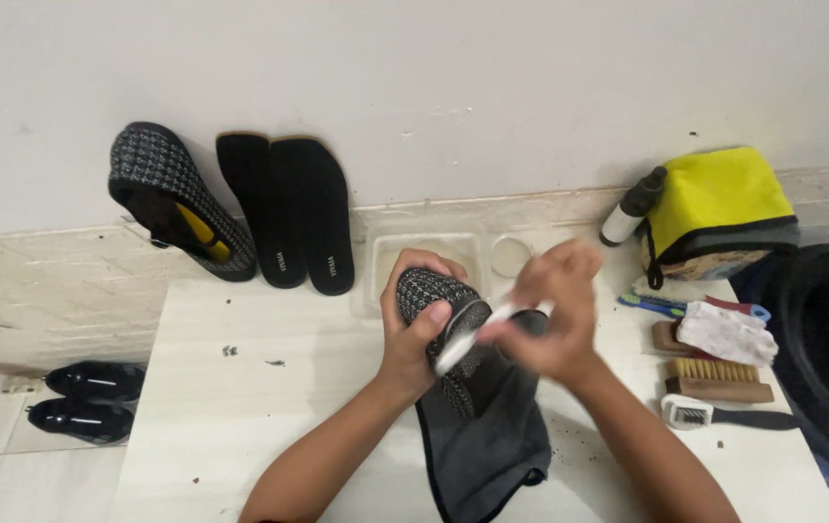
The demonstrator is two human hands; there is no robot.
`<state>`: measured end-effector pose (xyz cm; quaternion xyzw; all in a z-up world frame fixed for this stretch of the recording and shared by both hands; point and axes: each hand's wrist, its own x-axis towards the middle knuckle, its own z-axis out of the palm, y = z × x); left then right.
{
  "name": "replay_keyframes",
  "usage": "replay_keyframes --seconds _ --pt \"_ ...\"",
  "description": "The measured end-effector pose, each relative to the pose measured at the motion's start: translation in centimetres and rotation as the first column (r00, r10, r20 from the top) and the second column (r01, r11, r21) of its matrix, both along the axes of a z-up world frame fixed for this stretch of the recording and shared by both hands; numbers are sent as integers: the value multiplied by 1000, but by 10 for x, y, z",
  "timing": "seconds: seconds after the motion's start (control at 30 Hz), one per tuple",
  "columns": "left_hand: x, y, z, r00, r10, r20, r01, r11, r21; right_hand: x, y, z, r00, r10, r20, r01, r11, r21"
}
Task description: The person cleans a black and white patterned shoe using a toothbrush and a cloth. They dip the toothbrush into a container of liquid and scrub the shoe, then wipe it with a cloth. The process is repeated on different parts of the shoe.
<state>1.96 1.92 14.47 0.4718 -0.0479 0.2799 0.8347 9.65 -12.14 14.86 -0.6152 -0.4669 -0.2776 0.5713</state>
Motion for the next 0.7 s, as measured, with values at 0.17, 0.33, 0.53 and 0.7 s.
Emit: replay_keyframes --seconds 0.17,0.33,0.53,0.7 --pt "-1 2 -5 999 -22 27 23 999 -32 20 -9 -17 998 41 -47 -38 998 49" --pt "-5 0 3 999 -33 24 33 999 -16 6 -7 -20 994 -23 110 33 996 -86" --pt "-1 2 -2 997 -36 72 40 998 -57 -1 -4 -17 995 -53 81 60 994 -96" --pt "4 7 -9 997 -26 74 29 998 -49 28 -9 -33 997 55 -58 -55 998 -8"
